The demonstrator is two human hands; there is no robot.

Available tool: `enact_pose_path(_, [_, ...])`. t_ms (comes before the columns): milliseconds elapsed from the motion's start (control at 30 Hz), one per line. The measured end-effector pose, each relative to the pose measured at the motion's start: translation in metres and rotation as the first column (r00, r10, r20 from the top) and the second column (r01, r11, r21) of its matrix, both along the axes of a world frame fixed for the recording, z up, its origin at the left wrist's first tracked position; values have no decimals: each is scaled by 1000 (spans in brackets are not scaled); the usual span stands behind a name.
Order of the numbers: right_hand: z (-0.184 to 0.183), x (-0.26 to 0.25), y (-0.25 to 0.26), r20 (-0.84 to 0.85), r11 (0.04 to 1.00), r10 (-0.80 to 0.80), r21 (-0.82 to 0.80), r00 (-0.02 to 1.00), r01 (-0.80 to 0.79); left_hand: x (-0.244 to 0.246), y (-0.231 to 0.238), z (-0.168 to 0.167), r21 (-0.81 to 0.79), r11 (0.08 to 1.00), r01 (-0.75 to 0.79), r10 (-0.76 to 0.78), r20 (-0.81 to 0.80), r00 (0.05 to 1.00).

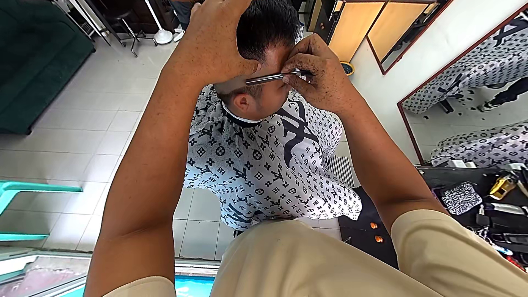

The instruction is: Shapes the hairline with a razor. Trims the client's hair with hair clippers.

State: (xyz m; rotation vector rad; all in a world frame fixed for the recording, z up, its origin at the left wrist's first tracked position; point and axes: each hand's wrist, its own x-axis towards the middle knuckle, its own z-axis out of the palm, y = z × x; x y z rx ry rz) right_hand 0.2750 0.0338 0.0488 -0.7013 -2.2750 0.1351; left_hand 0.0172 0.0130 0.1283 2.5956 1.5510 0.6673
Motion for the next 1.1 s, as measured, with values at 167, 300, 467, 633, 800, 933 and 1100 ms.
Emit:
enact_pose_path(167, [0, 0, 1, -8, 1000, 15, 5, 1000, -15, 1, 0, 0, 0, 1000, 2, -2, 12, 1000])
enact_pose_path(300, [0, -1, 0, 0, 1000, 1, -6, 1000, -1, 1, -1, 0, -9, 1000, -5, 5, -6, 1000])
enact_pose_path(467, [4, 8, 6, -43, 997, 65, -26, 997, -66, 0, 0, -1, -1, 1000, 7, -7, 14, 1000])
enact_pose_path(633, [8, 15, 17, -56, 991, 124, -46, 991, -126, 1, 1, -5, 28, 999, -17, 16, 26, 1000])
enact_pose_path(800, [10, 13, 19, -39, 993, 108, -42, 993, -109, 4, 0, -5, 25, 999, -35, 34, 30, 999])
enact_pose_path(933, [11, 13, 20, -29, 993, 112, -39, 993, -113, 4, 1, -5, 37, 999, -35, 34, 28, 999])
enact_pose_path(1100, [11, 11, 19, -4, 995, 104, -10, 995, -104, 4, -2, -4, 32, 999, -28, 27, 40, 999])
